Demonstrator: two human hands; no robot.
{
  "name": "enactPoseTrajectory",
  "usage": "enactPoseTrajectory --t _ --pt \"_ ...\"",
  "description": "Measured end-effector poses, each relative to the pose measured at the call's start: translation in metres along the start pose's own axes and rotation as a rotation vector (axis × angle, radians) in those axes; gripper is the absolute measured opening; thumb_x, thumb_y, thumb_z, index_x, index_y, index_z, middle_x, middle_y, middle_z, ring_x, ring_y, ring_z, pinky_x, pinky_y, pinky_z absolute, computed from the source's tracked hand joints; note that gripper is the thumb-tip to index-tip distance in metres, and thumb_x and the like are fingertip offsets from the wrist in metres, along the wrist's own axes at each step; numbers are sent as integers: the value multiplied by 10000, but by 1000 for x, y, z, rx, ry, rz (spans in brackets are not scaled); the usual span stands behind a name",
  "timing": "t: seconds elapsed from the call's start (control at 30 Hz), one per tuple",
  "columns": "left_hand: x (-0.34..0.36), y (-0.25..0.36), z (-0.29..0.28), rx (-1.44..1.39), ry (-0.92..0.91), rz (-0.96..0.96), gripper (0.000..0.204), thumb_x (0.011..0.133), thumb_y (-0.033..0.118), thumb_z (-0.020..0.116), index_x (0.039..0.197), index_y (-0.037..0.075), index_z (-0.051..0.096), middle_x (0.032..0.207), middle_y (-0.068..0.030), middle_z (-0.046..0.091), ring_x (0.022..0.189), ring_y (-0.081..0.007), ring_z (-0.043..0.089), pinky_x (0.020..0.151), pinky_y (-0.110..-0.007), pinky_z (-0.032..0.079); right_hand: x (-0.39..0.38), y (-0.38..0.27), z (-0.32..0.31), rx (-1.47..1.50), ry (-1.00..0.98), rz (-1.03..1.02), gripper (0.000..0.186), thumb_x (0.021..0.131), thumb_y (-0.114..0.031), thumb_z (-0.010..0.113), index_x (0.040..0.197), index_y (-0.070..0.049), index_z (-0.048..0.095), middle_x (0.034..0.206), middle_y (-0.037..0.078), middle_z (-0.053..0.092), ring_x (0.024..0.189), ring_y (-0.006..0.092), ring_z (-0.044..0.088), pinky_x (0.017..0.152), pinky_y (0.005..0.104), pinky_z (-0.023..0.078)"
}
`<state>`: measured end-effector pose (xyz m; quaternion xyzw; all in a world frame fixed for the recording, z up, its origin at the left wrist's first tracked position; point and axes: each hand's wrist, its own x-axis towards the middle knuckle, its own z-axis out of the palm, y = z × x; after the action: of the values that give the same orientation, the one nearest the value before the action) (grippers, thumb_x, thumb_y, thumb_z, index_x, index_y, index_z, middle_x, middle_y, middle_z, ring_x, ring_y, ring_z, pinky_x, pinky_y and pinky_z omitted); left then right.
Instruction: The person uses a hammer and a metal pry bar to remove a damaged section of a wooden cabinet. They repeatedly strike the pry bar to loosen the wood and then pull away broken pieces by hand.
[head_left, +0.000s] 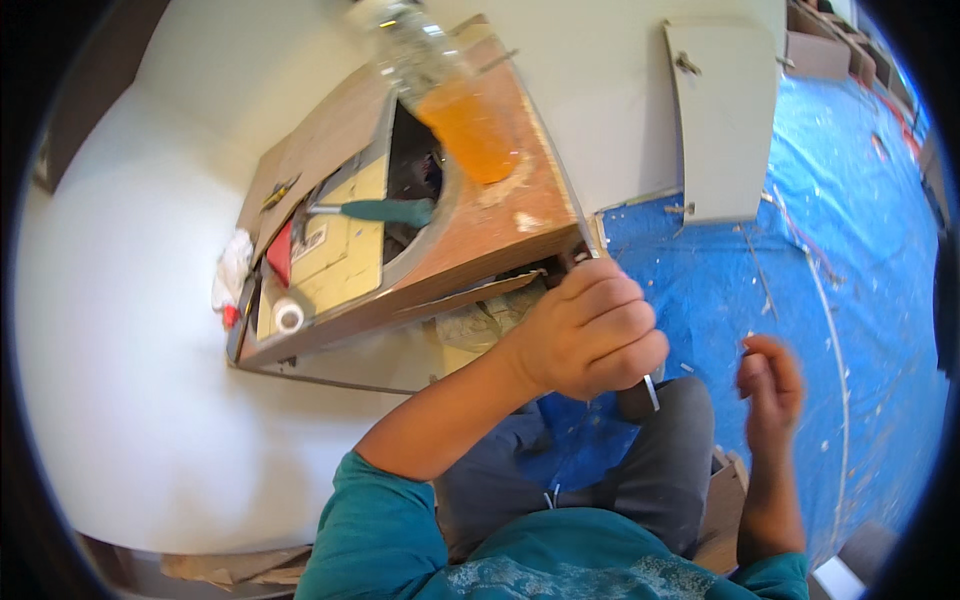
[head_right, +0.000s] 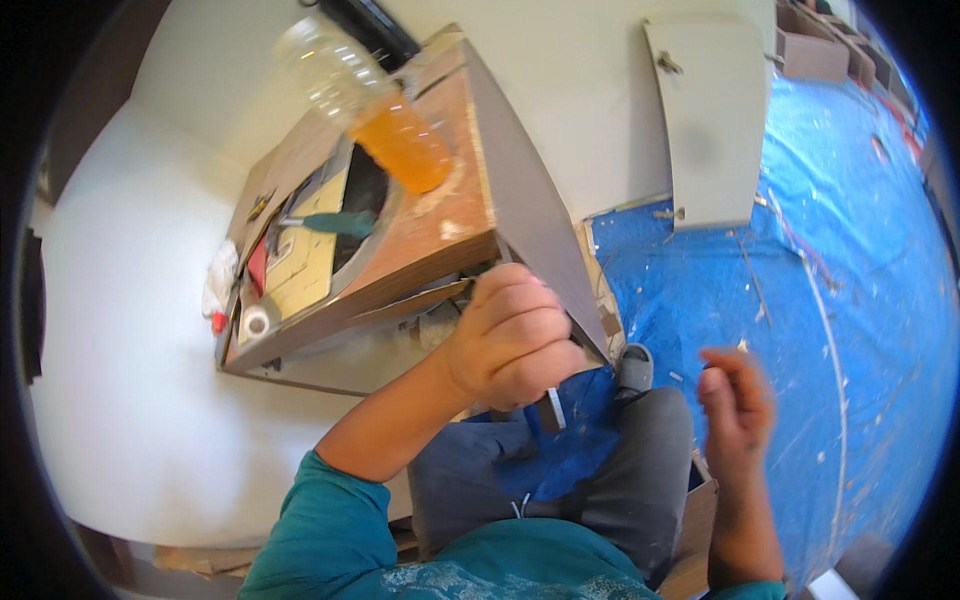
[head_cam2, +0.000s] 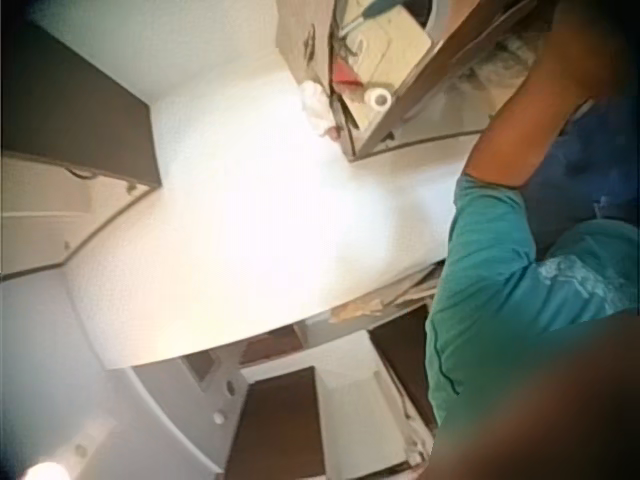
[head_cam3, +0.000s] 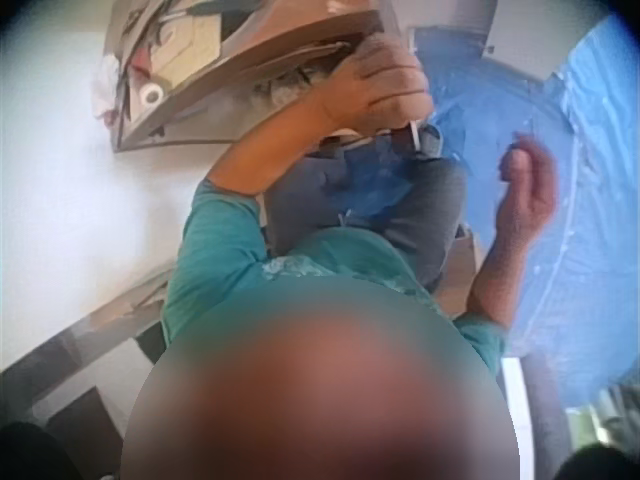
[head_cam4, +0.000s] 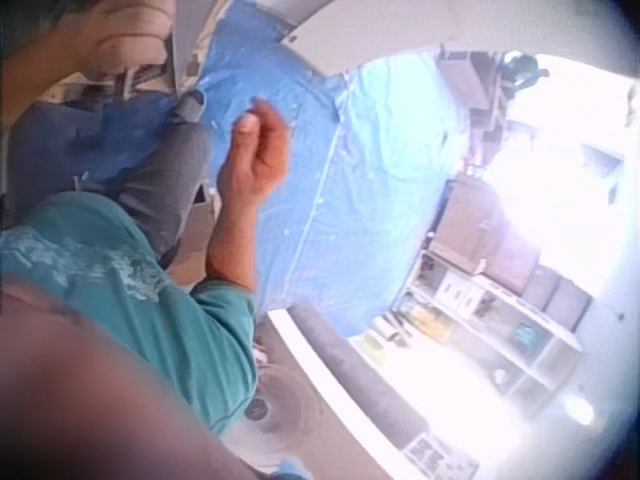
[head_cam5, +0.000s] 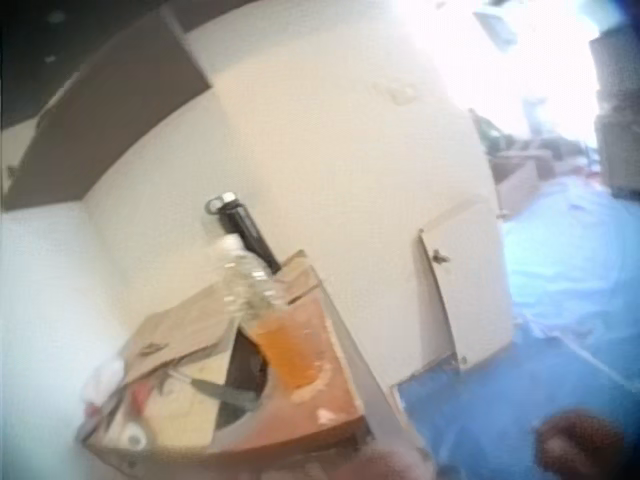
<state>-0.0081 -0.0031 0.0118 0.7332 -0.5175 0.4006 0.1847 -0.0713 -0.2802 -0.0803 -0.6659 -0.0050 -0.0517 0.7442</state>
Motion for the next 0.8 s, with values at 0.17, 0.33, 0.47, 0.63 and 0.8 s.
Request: enactPoseTrajectory --t 0.17,0.33,0.47,0.63,0.8 --pt "-10 0 2 -131 56 -71 182 815 178 657 980 110 621 960 -68 611 961 -276 629 915 -444 511 40 -187 87 -298 -499 -667 325 977 -225 659 1115 69 653 829 74 575 736 163 564 654 305 445" --pt "-11 5 19 -245 186 -157 155 827 200 629 951 108 641 972 -71 628 1022 -291 640 955 -443 496 87 -217 248 -676 -874 -1231 266 966 -208 617 1087 29 636 915 194 663 863 356 675 777 453 530" --pt "-4 4 8 43 175 25 175 852 207 608 999 113 597 1000 -68 636 1064 -294 633 985 -461 479 97 -201 340 -1307 -858 -989 302 949 -196 610 1186 -14 650 1004 228 714 1006 399 703 896 489 555" --pt "-12 -2 18 63 219 47 200 885 183 593 1071 116 563 1081 -78 638 1119 -305 623 1041 -478 464 108 -178 374 -1397 -892 -982 298 917 -134 590 1189 -32 656 1026 248 740 983 395 727 879 493 563" --pt "-12 -2 11 100 198 53 200 894 171 597 1082 113 559 1124 -93 639 1163 -315 614 1077 -494 449 108 -176 380 -1461 -865 -890 309 900 -119 576 1185 -27 652 1041 244 741 1009 394 724 893 480 558"
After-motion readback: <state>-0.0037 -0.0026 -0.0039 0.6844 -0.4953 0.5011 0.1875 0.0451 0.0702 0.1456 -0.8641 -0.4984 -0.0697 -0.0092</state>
